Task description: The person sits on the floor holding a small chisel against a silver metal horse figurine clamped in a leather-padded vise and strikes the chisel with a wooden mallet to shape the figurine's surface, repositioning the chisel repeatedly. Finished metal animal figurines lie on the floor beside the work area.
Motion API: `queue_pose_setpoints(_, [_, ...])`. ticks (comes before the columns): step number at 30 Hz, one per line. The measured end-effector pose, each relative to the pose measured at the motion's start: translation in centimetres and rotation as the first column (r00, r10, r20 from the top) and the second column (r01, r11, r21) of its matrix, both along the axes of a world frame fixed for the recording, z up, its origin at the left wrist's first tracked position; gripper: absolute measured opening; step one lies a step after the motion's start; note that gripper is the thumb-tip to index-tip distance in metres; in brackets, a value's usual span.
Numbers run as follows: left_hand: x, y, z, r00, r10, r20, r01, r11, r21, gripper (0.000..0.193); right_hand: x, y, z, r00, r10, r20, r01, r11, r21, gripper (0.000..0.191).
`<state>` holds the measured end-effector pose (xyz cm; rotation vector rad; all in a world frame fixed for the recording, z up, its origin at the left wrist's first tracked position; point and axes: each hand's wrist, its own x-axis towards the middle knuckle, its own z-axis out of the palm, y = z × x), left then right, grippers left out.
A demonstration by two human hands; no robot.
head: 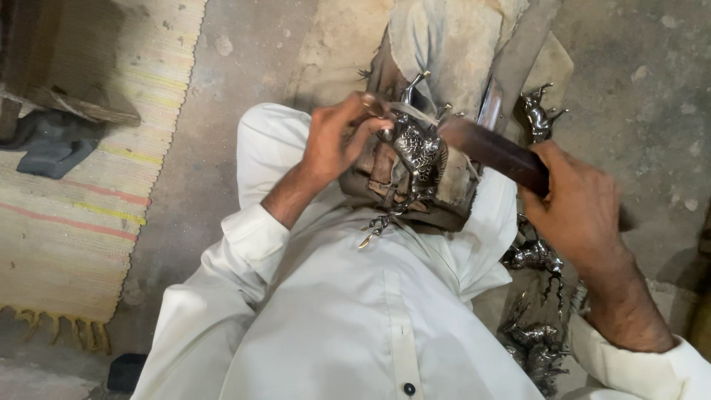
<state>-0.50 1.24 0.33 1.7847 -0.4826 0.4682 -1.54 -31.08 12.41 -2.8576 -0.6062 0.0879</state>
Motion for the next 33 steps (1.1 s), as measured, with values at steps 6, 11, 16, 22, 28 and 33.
queue_pose_setpoints(6, [-1.3,-1.7,0.0,0.985,0.138,-0.099,-0.146,0.987,-0.071,0.027,1.2,0.7,-0.2,0.994,-0.058,-0.090,0.054,0.998,-0.045,0.038])
queue_pose_setpoints(11, [-2.0,-2.3,-0.3,0.981,0.193,-0.036,-0.195,0.980,-0.051,0.024,2.7,2.4,1.1,0.886,0.249,0.392,-0.296,0.953,0.063,0.029])
queue_pose_setpoints(16, [-1.5,-2.3,-0.8,0.967,0.216,0.137,-0.240,0.950,0.198,0.020,2.4,5.5,5.0,0.674,0.517,0.528,-0.290,0.842,-0.455,0.028])
queue_pose_setpoints(22, [-2.0,-2.3,-0.9,0.976,0.181,0.118,-0.194,0.975,0.108,0.027,2.2,8.3,8.0,0.608,0.591,0.530,-0.300,0.789,-0.536,0.021])
queue_pose_setpoints(28, [-2.6,-2.3,-0.8,0.962,0.271,0.048,-0.273,0.959,0.073,0.029,2.7,6.6,9.0,0.780,0.457,0.427,-0.474,0.878,-0.074,0.032])
queue_pose_setpoints(33, [-2.5,-2.3,-1.3,0.970,0.228,-0.087,-0.229,0.973,-0.008,0.019,3.0,5.5,7.8,0.773,0.472,0.424,-0.404,0.881,-0.245,0.037])
